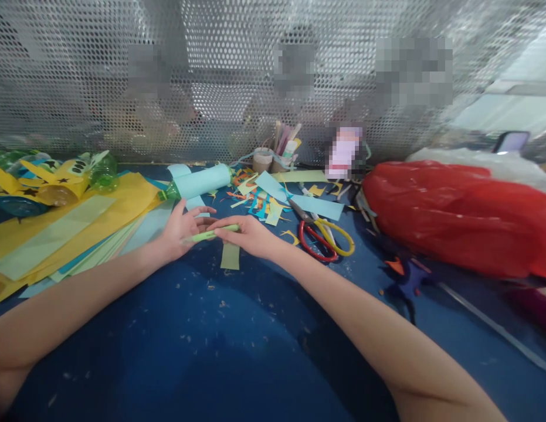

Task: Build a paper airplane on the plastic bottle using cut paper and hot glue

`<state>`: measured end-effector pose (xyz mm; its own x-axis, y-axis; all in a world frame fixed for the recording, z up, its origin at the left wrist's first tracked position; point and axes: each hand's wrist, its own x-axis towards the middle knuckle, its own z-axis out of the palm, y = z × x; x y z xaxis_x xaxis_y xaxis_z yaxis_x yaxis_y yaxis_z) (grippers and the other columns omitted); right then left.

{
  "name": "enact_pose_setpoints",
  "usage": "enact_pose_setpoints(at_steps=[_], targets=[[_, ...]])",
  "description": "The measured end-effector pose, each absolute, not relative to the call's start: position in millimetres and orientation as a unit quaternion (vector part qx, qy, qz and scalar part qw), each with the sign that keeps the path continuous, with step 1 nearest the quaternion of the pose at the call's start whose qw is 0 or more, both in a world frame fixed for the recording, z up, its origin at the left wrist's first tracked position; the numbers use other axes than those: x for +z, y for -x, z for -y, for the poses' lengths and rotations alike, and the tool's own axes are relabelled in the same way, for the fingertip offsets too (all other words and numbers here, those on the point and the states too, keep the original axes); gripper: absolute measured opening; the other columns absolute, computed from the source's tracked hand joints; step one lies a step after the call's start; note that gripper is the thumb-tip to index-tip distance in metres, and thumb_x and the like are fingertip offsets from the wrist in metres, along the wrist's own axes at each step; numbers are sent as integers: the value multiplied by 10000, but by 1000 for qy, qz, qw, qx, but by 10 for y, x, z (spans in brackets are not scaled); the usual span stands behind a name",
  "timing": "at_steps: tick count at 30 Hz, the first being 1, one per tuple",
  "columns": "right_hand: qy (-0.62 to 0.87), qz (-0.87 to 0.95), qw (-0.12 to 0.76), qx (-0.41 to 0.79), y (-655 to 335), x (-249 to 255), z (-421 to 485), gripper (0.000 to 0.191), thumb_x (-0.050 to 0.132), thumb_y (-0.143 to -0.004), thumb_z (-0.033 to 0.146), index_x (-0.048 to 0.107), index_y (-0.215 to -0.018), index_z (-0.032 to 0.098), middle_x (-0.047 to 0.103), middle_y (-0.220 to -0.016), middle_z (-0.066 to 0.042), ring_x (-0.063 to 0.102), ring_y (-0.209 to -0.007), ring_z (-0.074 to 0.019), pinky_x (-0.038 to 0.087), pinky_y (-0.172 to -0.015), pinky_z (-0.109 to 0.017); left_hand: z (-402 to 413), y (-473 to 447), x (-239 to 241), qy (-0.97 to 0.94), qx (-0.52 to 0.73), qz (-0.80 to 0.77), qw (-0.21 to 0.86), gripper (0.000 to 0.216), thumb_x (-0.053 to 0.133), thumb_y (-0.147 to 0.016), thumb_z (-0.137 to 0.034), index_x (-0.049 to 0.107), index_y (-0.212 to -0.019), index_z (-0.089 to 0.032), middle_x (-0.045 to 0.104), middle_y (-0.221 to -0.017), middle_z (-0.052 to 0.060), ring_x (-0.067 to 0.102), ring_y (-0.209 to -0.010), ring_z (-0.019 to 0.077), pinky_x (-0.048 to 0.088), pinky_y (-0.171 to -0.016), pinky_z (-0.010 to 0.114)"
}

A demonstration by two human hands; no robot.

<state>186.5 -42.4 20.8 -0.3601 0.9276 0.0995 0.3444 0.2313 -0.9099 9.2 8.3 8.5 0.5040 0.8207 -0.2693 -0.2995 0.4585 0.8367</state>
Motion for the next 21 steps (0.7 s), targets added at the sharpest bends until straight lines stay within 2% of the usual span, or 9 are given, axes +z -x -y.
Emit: enact_pose_setpoints(at_steps=[4, 7, 9, 11, 14, 16, 19, 21], targets=[[486, 734, 330, 341, -2069, 444, 386, 333, 582, -820, 422, 724, -995, 176, 687, -735, -37, 514, -571, -107, 383, -516, -237, -91, -135, 44, -387, 385, -342, 765, 567, 206, -907, -578, 570, -901, -144, 655, -750, 106, 658, -738, 219, 529, -725, 335], [572, 721, 355, 163, -2379, 555, 297, 334, 552, -831, 393, 722, -1026, 182, 715, -821, -52, 557, -603, -129, 423, -564, -256, -90, -165, 6, -416, 410, -340, 737, 447, 305, -904, -517, 558, -880, -149, 659, -767, 101, 664, -799, 221, 514, -824, 369], [649, 690, 318, 37, -2611, 555, 219, 320, 550, -817, 340, 721, -1043, 190, 723, -861, -58, 592, -632, -158, 445, -608, -282, -70, -181, -16, -492, 400, -348, 690, 336, 417, -875, -462, 560, -865, -158, 651, -782, 83, 657, -803, 209, 506, -847, 383], [714, 654, 248, -26, -2800, 512, 149, 317, 550, -795, 278, 723, -1043, 183, 726, -924, -77, 637, -734, -208, 464, -675, -311, -30, -192, -34, -628, 367, -352, 588, 252, 522, -830, -412, 580, -863, -168, 643, -836, 71, 642, -815, 200, 500, -853, 390], [771, 619, 146, -40, -2931, 429, 84, 315, 537, -790, 265, 721, -1029, 178, 724, -976, -97, 655, -877, -267, 477, -734, -339, 62, -203, -63, -821, 296, -322, 367, 238, 602, -784, -364, 627, -931, -179, 613, -988, 87, 608, -887, 216, 492, -860, 407], [772, 628, 101, -7, -2937, 399, 65, 306, 544, -788, 280, 713, -1025, 184, 733, -924, -81, 664, -872, -255, 487, -735, -325, 126, -206, -87, -885, 259, -286, 261, 279, 607, -787, -351, 635, -1012, -187, 575, -1090, 104, 561, -1012, 248, 454, -926, 437], [738, 671, 62, 38, -2954, 400, 56, 278, 557, -787, 324, 711, -987, 209, 735, -853, -45, 671, -813, -210, 494, -720, -285, 191, -204, -122, -920, 234, -260, 177, 338, 575, -820, -353, 606, -1113, -187, 538, -1149, 118, 476, -1120, 275, 384, -1005, 470], [740, 671, 26, 17, -3037, 406, 65, 238, 570, -775, 346, 723, -894, 208, 726, -821, -59, 667, -790, -222, 491, -697, -301, 206, -199, -135, -917, 225, -289, 160, 419, 573, -819, -379, 564, -1185, -175, 514, -1180, 131, 448, -1139, 289, 370, -1012, 482]])
